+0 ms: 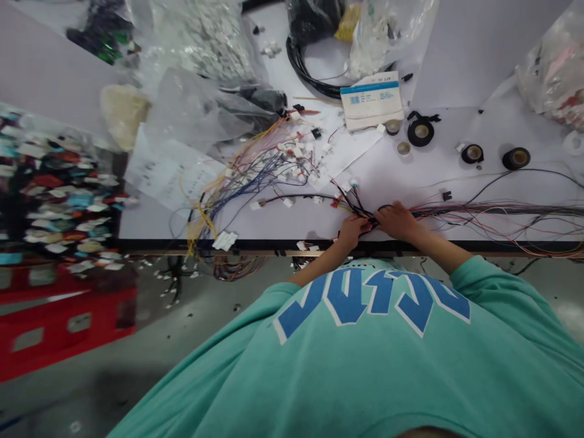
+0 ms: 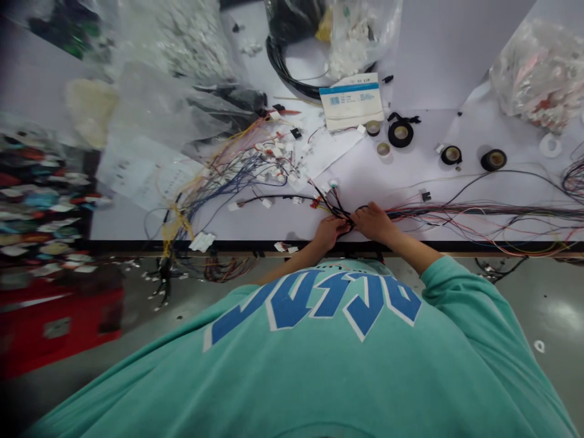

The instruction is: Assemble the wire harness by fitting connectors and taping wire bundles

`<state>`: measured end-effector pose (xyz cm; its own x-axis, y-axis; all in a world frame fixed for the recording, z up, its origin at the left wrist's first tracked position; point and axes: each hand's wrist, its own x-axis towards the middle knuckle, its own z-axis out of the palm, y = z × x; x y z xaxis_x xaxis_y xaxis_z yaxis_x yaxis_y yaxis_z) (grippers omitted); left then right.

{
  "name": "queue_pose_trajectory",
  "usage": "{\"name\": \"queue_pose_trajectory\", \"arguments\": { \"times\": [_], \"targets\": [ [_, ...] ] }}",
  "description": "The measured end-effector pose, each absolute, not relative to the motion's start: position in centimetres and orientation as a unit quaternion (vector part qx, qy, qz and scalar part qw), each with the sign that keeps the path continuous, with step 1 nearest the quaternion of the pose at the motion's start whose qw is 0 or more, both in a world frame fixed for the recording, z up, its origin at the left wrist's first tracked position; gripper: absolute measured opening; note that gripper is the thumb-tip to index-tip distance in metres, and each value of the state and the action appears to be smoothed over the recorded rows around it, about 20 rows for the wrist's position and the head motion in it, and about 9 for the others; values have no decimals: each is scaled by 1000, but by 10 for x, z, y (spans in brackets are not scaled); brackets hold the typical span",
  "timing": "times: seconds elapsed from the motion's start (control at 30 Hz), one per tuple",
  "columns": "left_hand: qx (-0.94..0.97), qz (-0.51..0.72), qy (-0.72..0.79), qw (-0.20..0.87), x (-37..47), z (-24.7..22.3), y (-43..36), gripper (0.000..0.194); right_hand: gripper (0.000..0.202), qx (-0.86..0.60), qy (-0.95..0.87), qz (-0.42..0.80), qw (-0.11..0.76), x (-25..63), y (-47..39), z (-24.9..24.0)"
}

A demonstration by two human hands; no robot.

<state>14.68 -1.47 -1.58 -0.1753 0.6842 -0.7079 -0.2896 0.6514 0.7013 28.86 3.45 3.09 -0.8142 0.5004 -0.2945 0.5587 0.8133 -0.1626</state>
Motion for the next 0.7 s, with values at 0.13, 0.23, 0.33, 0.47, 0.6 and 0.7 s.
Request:
{"name": "queue_pose_trajectory", "arguments": {
  "times": [0.13,0.23,0.33,0.47,0.6,0.7],
  "targets": [
    [181,404,665,601,151,-19,-22,7,30,236,961,-109,92,284,48,17],
    [280,385,672,567,151,-20,-23,12,33,254,956,-121,85,283,44,11],
    [402,319,704,491,151,-20,-19,14,36,286,944,-140,82,284,40,9],
    [476,212,748,411,154,-17,-11,19,37,321,929,-165,76,285,37,7],
    [536,104,751,370,153,-11,-10,27,40,345,917,-182,78,284,35,4],
    [534,90,749,383,152,-10,-9,28,41,351,915,-187,72,284,34,4]
  ]
}}
